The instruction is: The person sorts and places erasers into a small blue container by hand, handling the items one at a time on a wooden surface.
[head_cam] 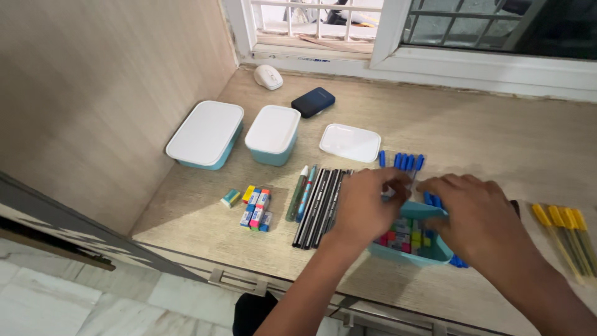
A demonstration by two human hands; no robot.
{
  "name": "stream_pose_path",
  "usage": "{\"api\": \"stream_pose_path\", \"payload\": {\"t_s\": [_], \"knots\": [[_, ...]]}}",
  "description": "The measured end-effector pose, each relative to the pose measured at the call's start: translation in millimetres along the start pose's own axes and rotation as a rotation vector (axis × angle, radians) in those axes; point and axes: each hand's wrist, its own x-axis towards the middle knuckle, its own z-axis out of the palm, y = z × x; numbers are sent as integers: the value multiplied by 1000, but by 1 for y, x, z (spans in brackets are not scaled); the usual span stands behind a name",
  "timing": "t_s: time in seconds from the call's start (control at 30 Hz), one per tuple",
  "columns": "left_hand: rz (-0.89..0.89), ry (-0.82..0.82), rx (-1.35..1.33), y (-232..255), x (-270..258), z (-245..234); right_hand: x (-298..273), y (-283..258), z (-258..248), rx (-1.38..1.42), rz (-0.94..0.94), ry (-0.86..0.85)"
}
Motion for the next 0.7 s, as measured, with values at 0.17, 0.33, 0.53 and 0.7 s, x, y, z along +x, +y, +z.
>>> {"api": "stream_pose_path", "payload": {"t_s": [0.17,0.33,0.53,0.7], "knots": [[-74,183,47,-12,1,-34,8,-37,-15,235,-114,184],[-152,429,-15,-40,-8,-87,30,-86,-12,428,-81,106],[-290,485,17,-70,-26,-155,57,-134,3,501,-159,-3],[-420,484,118,-85,-39,-181,73,-161,20,552,-234,-39]]}}
